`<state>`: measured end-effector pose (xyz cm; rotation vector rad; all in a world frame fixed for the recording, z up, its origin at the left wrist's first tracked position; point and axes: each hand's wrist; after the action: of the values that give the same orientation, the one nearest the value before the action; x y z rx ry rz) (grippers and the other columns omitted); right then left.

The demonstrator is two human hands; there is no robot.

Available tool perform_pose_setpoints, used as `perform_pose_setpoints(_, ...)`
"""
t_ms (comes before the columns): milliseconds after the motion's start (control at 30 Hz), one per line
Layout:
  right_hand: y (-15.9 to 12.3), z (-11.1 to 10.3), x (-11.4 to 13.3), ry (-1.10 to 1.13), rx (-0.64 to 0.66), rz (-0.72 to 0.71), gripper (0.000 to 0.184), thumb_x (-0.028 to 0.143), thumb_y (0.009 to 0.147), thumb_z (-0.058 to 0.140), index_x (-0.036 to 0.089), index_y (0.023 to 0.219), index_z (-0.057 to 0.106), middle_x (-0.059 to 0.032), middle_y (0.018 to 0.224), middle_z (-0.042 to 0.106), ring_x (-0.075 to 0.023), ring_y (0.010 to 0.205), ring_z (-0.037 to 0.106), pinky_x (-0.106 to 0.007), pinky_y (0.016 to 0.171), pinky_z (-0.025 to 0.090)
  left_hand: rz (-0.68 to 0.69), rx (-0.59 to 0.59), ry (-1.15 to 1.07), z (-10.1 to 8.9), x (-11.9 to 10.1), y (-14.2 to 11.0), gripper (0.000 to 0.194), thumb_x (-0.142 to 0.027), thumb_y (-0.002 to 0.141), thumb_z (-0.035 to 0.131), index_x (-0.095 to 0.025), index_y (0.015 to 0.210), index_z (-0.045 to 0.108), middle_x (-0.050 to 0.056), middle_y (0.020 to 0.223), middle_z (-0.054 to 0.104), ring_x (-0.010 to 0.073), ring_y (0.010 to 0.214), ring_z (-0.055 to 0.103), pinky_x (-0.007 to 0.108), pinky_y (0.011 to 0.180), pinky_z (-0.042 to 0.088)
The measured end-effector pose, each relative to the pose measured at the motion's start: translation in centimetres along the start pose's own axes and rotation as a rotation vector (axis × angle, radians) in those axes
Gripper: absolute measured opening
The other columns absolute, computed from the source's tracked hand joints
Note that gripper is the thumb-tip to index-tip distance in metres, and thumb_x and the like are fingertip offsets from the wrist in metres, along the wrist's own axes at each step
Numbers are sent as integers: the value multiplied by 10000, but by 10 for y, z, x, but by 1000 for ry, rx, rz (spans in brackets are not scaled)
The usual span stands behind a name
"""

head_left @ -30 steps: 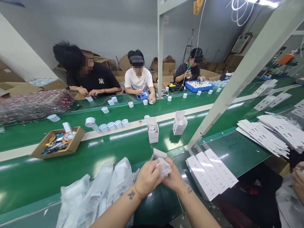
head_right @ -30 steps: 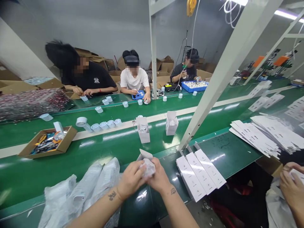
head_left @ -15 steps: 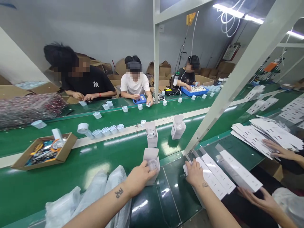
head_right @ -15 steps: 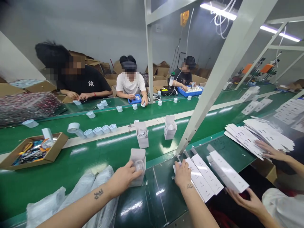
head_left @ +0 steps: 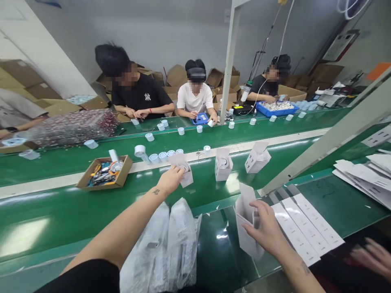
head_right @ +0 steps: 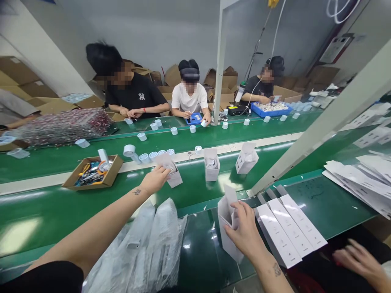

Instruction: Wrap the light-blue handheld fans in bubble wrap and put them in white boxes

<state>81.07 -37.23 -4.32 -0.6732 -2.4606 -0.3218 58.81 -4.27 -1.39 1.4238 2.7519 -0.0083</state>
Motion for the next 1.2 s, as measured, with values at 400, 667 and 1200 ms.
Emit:
perform_pose_setpoints(400, -23, 84, 42, 469, -44, -84, 542, 380, 784, 676, 257, 1236, 404, -142, 1448, 365, -300, 1339, 416, -443, 975, 505, 660, 395, -120, 42, -50, -99, 373, -70, 687, 678, -290, 986, 638, 62, 988, 661, 243, 941, 629, 322, 774, 477)
perform_pose_setpoints(667, -36, 80, 53, 462, 7, -49, 636, 251, 676, 736, 260, 1220, 406, -109, 1362, 481, -292, 1223, 526, -456, 957, 504, 130, -225, -463, -49, -37, -98, 193, -268, 841, 441, -205, 965, 575, 41, 926, 659, 194, 846, 640, 277, 751, 511)
perform_pose_setpoints(1200, -20, 95, 62, 492, 10, -55, 768, 283, 508, 876, 268, 1167, 482, -41, 1128, 611, -261, 1010, 626, -399, 865, 526, 403, 123, -109, -16, -149, -89, 388, -127, 816, 484, -170, 1182, 604, 145, 1225, 627, 281, 1163, 567, 415, 967, 459)
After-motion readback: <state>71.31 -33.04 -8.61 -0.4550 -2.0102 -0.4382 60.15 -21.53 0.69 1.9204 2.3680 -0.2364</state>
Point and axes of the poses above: each hand's wrist, its own y-axis towards the middle knuckle, its own z-axis out of the palm, x = y × z
